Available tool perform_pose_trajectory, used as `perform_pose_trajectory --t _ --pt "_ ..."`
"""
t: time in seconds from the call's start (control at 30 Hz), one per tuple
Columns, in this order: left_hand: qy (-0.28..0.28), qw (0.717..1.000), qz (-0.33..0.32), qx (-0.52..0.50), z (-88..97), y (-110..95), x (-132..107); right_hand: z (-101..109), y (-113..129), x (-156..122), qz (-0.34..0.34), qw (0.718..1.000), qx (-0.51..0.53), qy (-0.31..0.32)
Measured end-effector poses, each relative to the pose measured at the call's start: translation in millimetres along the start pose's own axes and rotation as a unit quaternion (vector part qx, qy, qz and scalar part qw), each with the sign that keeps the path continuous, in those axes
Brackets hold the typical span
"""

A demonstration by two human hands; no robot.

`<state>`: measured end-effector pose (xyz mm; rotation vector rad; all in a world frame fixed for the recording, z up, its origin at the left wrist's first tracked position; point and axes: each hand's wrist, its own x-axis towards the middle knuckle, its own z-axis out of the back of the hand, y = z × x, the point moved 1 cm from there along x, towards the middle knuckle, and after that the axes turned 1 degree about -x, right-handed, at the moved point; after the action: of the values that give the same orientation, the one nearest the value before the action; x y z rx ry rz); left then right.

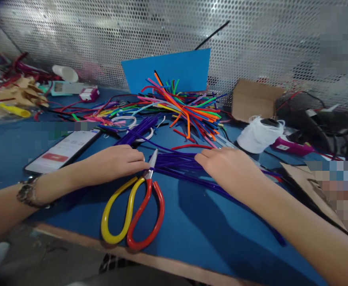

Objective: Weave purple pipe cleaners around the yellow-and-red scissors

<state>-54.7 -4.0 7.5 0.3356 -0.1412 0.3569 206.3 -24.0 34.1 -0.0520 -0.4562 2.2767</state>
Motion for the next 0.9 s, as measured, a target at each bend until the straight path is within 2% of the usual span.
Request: perform_pose_trajectory --t 0.07,0.13,0.27,0.37,0.47,0.7,0.9 --pt "0.001 1.0 -0.001 -0.01 -0.2 1 1 8 3 7 0.013 0.996 -0.084 0.0" --pt "-0.014 1.0 -0.006 -0.022 -0.2 1 2 17 7 17 0.031 0.991 -0.125 -0.036" --pt "-0.07 0.997 -0.019 -0.04 -0.8 2 1 30 16 39 0.073 0.984 -0.119 -0.112" --pt "-0.099 0.995 -0.024 0.003 -1.4 1 -1 36 24 57 0.111 0.98 -0.086 -0.143" --pt "-0.096 0.993 -0.028 0.069 -3.4 1 -2 40 35 74 0.156 0.977 -0.042 -0.142" --pt "-0.021 0.99 -0.028 0.14 -17.5 4 -6 38 51 108 0.228 0.963 0.004 -0.144" --pt "-0.088 0.982 -0.028 0.162 -11.2 -1 -5 31 57 123 0.229 0.967 -0.003 -0.109"
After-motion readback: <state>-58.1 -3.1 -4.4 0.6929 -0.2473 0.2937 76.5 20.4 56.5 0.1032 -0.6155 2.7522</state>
